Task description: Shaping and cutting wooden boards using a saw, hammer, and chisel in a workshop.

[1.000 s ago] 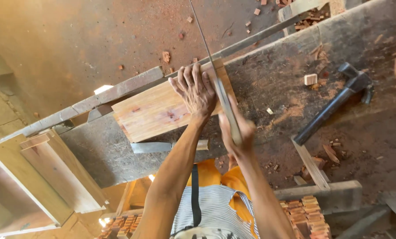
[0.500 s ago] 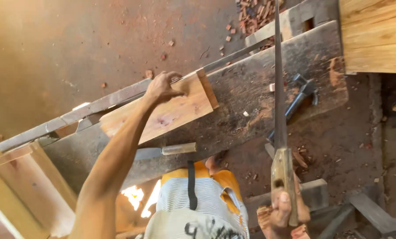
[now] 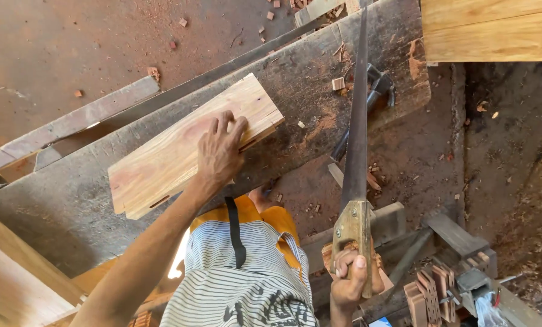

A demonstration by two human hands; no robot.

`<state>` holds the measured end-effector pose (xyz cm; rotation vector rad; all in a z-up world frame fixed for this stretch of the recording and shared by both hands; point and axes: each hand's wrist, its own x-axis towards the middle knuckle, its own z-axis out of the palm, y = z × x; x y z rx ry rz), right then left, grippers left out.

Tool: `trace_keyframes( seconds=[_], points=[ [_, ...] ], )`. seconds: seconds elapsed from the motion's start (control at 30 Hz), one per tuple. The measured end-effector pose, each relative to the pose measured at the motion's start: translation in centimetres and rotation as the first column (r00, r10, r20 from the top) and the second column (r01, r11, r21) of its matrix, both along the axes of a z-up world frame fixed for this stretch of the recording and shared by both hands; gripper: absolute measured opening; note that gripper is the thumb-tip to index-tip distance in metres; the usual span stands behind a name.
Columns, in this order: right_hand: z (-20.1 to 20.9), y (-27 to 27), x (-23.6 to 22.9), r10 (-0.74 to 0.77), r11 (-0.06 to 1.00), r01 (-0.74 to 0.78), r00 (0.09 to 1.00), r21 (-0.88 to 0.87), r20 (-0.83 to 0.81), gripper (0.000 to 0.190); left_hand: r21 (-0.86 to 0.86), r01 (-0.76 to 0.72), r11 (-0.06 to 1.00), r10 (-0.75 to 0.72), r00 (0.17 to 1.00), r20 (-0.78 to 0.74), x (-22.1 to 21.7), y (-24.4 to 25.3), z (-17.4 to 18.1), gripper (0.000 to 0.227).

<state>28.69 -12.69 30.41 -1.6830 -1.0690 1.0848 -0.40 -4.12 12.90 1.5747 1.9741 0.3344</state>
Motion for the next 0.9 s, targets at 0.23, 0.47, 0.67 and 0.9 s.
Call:
trace_keyframes(
  seconds=[0.23, 0.47, 0.67, 0.9],
  points=[
    [0.6, -0.2, -0.1, -0.028, 1.0, 0.028, 1.0, -0.011, -0.004, 0.042, 0.041, 0.01, 0.999, -0.01, 1.0, 0.007, 0.2, -0.3, 0.3, 0.069],
    [1.1, 0.6, -0.4, -0.006, 1.0, 0.006, 1.0, 0.007, 0.028, 0.039, 0.192, 0.166, 0.967, -0.157, 0.986, -0.057, -2.5, 1.3, -0.6, 0.086],
    [-0.3, -0.5, 2.7, 0.041, 0.99, -0.054, 0.995, -0.134, -0.092, 0.037, -0.29, -0.013, 0.957, 0.117, 0.931, 0.347, -10.0, 6.5, 3.5, 0.058],
    [1.7, 0.4, 0.8, 0.061, 0.997, -0.062, 0.998, 0.052, 0.023, 0.038, -0.097, -0.708, 0.699, 0.537, 0.431, 0.725, -19.1, 5.7, 2.8, 0.037]
  ],
)
